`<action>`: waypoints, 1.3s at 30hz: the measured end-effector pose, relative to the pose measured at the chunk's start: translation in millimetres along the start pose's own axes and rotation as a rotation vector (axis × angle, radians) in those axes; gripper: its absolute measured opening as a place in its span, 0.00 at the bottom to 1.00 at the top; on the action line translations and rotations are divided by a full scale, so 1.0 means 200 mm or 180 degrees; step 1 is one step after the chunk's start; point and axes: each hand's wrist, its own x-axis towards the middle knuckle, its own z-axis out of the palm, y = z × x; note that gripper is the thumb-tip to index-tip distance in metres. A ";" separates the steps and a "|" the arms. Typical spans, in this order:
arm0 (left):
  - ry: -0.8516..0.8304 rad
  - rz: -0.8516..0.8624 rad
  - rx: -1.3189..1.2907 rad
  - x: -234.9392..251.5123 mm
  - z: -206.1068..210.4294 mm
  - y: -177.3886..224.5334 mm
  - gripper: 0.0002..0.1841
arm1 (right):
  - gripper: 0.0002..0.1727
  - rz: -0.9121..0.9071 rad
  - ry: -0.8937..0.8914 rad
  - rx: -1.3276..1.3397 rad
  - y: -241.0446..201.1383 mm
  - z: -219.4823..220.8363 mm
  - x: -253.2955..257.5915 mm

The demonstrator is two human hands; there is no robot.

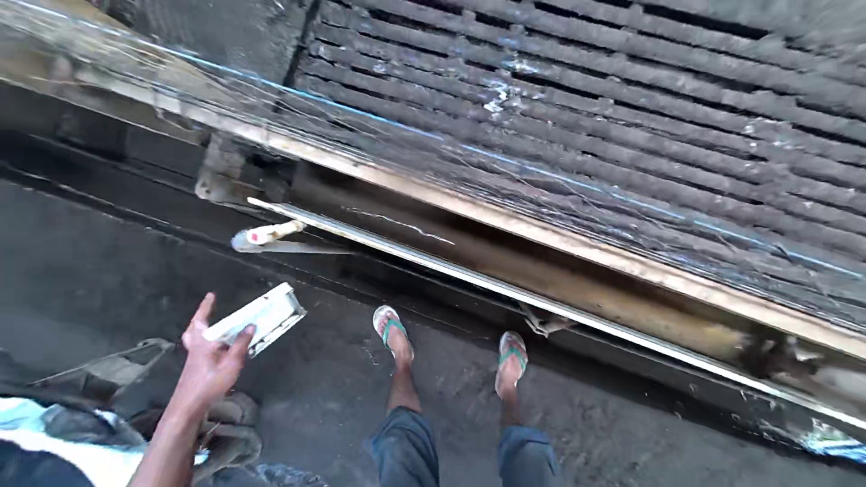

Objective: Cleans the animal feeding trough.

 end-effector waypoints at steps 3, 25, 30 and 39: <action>-0.0433 0.0550 0.0193 0.30 -0.05 0.00 0.42 | 0.39 -0.0640 0.0066 -0.0244 -0.53 -0.13 -0.12; -0.1729 0.1490 -0.0831 0.65 -0.05 -0.22 0.10 | 0.29 -0.1348 -0.0345 0.0048 -3.70 -0.79 -0.61; -0.1698 0.1445 -0.0740 0.61 -0.05 -0.22 0.11 | 0.26 -0.1550 -0.0213 0.0412 -4.16 -0.83 -0.70; -0.1054 0.1809 -0.0503 0.65 0.03 -0.21 0.11 | 0.23 -0.2426 0.0256 0.1192 -3.84 -0.73 -0.73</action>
